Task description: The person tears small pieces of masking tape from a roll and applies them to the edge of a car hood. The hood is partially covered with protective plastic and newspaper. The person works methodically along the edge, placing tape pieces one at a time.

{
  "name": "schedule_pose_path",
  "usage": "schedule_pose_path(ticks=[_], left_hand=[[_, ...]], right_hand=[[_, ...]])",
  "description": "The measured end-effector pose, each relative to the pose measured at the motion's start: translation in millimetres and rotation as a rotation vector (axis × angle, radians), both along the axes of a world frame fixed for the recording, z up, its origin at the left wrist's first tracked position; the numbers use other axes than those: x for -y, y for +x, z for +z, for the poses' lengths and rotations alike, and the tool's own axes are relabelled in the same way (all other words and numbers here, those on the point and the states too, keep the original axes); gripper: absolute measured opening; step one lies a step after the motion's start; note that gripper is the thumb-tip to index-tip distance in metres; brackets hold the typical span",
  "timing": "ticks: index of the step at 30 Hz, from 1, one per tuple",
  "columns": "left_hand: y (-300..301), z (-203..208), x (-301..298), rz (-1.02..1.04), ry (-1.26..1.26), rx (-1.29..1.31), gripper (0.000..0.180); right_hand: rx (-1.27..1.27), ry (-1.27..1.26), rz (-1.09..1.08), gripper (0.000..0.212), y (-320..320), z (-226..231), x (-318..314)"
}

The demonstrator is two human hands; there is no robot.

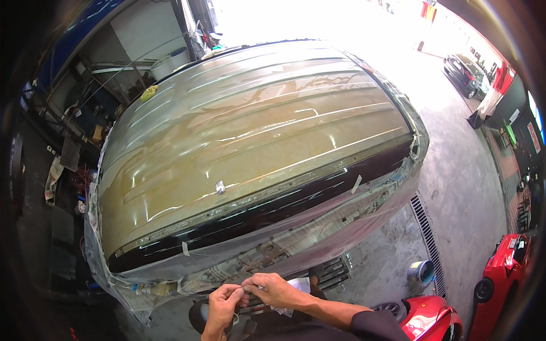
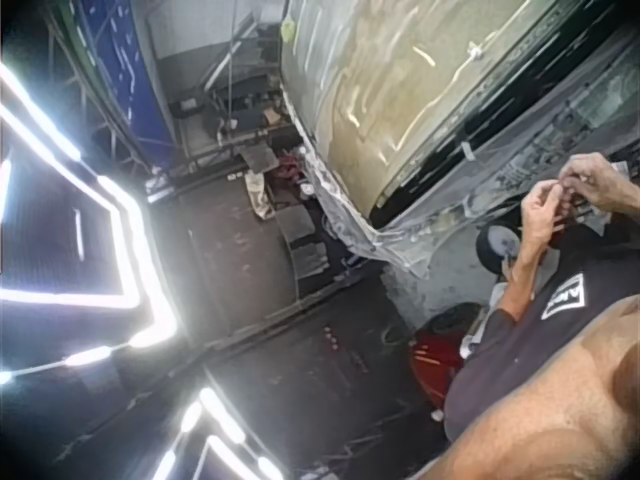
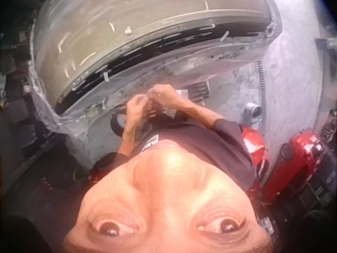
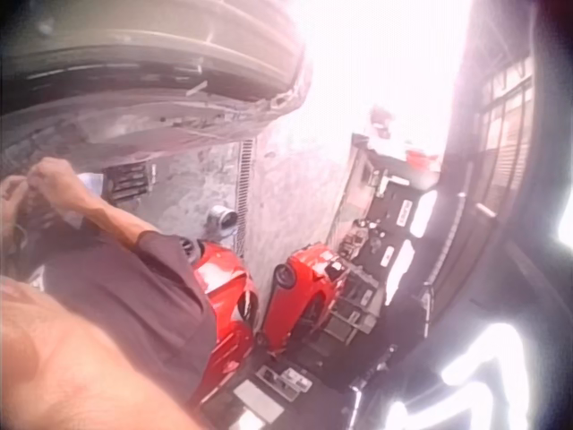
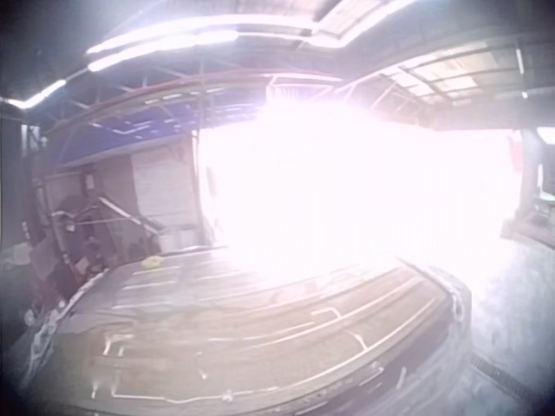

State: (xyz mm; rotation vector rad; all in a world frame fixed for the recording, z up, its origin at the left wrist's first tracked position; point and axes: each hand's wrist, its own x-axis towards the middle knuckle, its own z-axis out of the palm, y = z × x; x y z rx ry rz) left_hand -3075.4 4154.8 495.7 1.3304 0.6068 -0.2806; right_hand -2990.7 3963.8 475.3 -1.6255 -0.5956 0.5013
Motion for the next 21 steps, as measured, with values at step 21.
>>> schedule_pose_path(ticks=[21], left_hand=[[22,6,-12,-0.487,0.91,0.654,0.017]], right_hand=[[-0.901,0.024,0.063,0.036,-3,-40,-5]])
